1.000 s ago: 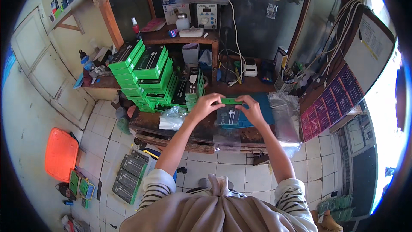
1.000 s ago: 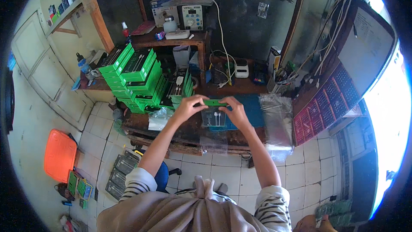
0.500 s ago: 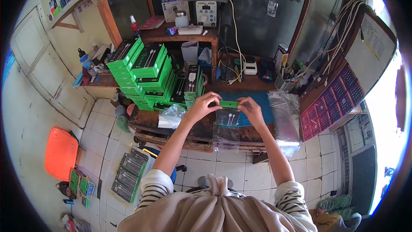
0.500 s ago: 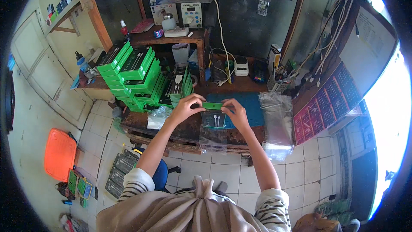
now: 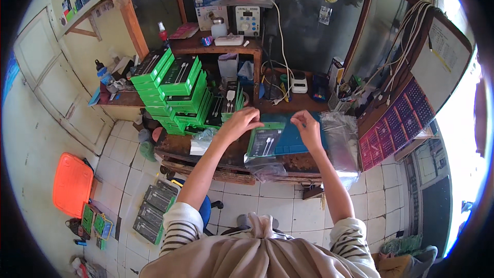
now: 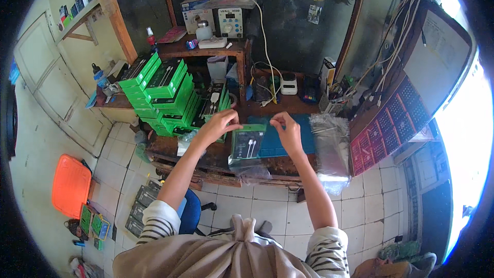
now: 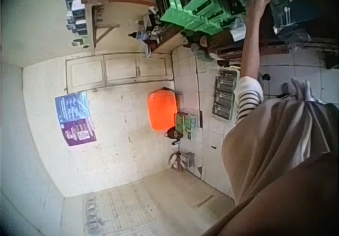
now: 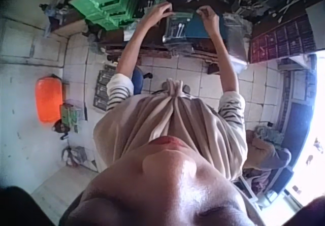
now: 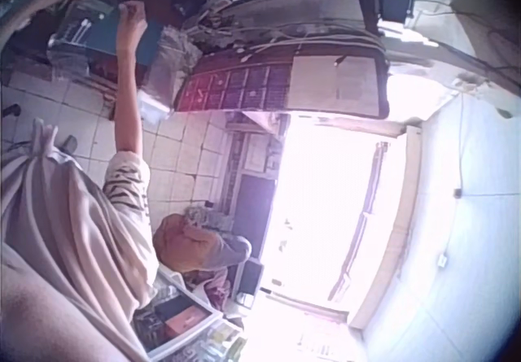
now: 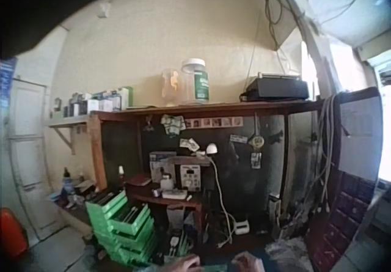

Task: The person places individual boxed charging cables into clear plastic bags by hand and then sets the bags into a storage bin.

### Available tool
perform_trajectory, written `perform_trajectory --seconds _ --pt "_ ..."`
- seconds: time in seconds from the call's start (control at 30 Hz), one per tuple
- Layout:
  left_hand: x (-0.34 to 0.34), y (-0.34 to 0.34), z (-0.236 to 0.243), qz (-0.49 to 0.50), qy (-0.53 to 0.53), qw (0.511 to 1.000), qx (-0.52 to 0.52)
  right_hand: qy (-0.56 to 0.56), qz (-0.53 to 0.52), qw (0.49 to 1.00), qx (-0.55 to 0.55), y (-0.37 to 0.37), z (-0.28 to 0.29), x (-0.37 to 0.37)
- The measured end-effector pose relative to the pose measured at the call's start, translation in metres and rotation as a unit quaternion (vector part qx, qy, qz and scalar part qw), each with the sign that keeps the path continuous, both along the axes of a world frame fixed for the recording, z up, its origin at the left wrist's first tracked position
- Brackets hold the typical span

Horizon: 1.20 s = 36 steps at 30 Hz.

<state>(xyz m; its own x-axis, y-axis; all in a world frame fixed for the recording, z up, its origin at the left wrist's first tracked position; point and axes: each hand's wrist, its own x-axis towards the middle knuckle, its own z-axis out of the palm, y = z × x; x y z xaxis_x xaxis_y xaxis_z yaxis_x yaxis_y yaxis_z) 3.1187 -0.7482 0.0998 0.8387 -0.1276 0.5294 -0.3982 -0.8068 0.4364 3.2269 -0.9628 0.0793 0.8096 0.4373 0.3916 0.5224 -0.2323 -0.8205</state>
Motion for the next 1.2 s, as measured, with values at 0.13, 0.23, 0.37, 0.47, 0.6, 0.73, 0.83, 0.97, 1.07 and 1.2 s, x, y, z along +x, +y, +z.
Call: perform_trajectory --seconds 0.13,0.23,0.37,0.47,0.6,0.73,0.83,0.97,1.07,1.2 --pt "0.004 0.008 0.010 0.008 -0.040 0.999 0.022 0.009 0.149 0.989 0.005 0.018 -0.015 0.013" --pt "-0.004 0.011 0.006 0.021 -0.049 0.999 0.007 0.265 0.157 0.949 0.074 0.039 -0.032 0.006" --pt "-0.012 0.008 -0.007 0.040 -0.043 0.997 -0.051 0.268 0.211 0.934 0.106 0.044 -0.050 0.006" --pt "-0.014 0.013 -0.025 0.044 -0.027 0.991 -0.121 0.238 0.146 0.948 0.151 0.054 -0.046 -0.004" --pt "-0.019 -0.011 -0.047 0.091 -0.003 0.921 -0.378 0.152 0.085 0.978 0.112 0.062 -0.047 -0.011" --pt "-0.017 -0.012 -0.064 0.103 -0.010 0.883 -0.459 0.117 0.058 0.978 0.163 0.064 -0.045 -0.022" --pt "-0.018 -0.011 -0.056 0.160 -0.027 0.890 -0.426 0.107 0.040 0.984 0.140 0.057 -0.027 -0.030" --pt "-0.015 -0.021 -0.009 0.141 -0.089 0.900 -0.402 0.052 0.033 0.987 0.150 0.043 0.023 -0.035" --pt "-0.010 -0.025 0.029 0.102 -0.134 0.888 -0.428 0.026 0.041 0.981 0.186 0.036 0.066 -0.039" --pt "-0.012 -0.034 0.071 0.031 -0.143 0.890 -0.432 0.010 0.035 0.983 0.182 0.022 0.100 -0.038"
